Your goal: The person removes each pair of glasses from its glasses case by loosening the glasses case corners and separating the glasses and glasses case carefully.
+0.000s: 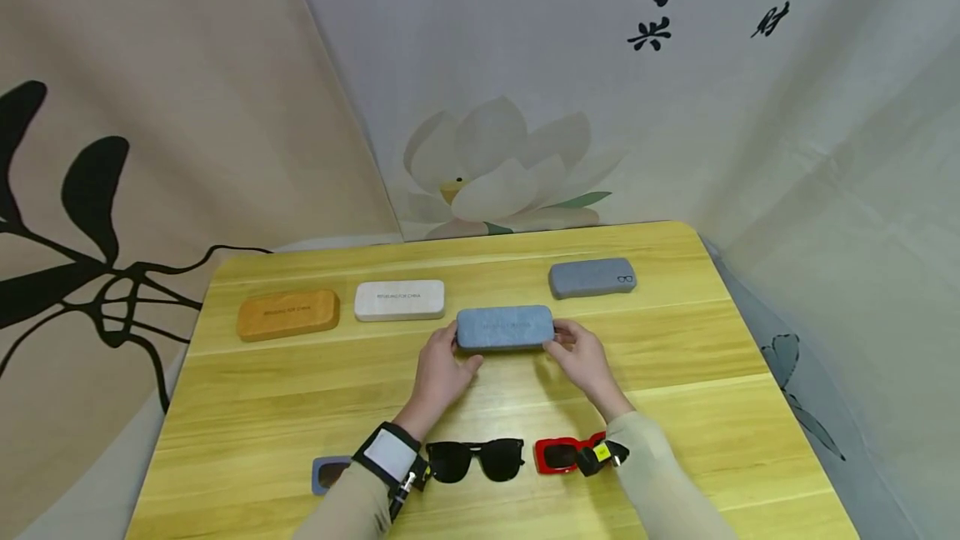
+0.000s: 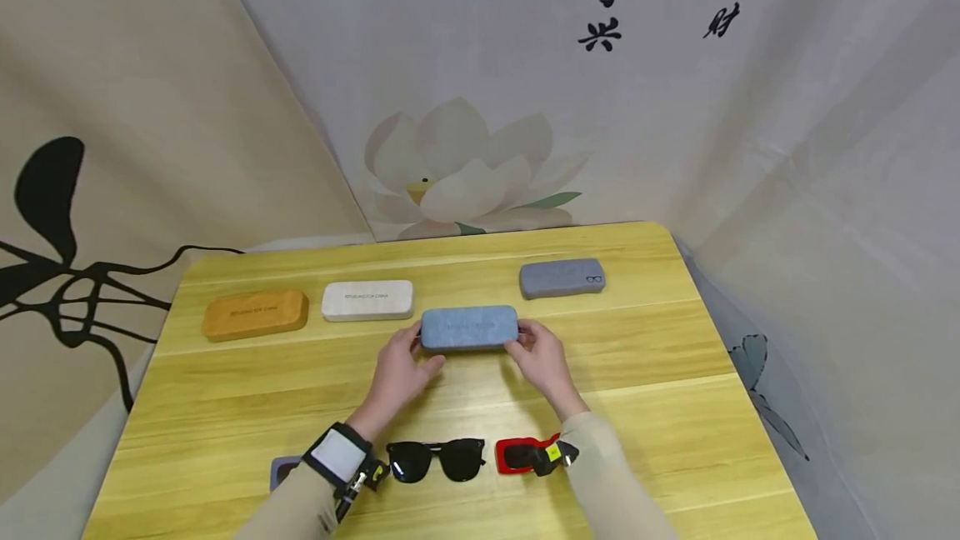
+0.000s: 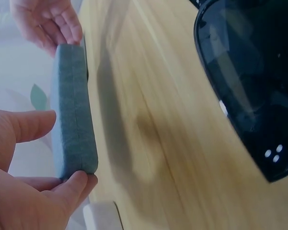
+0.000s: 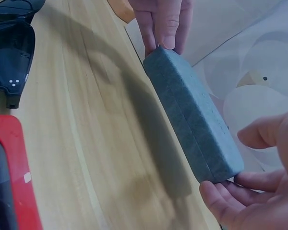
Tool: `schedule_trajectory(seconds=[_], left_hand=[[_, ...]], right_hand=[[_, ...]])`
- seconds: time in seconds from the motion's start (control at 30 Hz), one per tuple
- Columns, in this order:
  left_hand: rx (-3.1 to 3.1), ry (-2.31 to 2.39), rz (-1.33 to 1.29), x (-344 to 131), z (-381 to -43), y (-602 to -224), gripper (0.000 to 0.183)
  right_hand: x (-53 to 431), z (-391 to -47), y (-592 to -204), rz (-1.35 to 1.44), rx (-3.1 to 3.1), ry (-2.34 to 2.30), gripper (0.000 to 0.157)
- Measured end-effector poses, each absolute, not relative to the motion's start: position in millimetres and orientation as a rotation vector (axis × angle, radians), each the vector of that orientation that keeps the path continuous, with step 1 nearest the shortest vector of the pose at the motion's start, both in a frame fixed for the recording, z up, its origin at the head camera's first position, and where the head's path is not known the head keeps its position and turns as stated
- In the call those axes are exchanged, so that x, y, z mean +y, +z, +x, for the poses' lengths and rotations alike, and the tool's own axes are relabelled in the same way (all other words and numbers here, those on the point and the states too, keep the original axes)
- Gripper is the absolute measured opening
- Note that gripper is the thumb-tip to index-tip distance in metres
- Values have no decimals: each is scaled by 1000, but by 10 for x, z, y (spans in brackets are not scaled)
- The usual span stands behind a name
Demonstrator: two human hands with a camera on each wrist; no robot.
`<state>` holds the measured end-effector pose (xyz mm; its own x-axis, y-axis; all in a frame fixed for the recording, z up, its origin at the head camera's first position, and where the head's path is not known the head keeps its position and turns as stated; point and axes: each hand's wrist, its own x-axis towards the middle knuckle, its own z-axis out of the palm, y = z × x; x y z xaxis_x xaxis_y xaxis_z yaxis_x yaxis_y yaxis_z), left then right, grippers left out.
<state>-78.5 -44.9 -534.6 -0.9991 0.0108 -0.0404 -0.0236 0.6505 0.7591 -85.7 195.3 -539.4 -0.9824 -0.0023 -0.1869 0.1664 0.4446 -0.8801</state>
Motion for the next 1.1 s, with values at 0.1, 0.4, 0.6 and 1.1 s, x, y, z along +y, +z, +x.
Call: schedule_trajectory(seconds=[0.1, 0.4, 0.6, 1.1], left_hand=[[2812, 1307, 1, -466, -820, -5340, 73], [2755, 1365, 61, -506, -935, -5362, 76], [2723, 1373, 87, -524, -1009, -5368, 79], [2636, 1338, 72, -516, -1146, -5328, 82]], right_hand=[[1949, -888, -5388, 141, 2532, -1566, 47], [1958, -987, -5389, 118, 2536, -1576, 50], [1972, -1060, -5394, 89, 2543, -1572, 51], [1978, -1228, -5433, 144, 2493, -1578, 54]])
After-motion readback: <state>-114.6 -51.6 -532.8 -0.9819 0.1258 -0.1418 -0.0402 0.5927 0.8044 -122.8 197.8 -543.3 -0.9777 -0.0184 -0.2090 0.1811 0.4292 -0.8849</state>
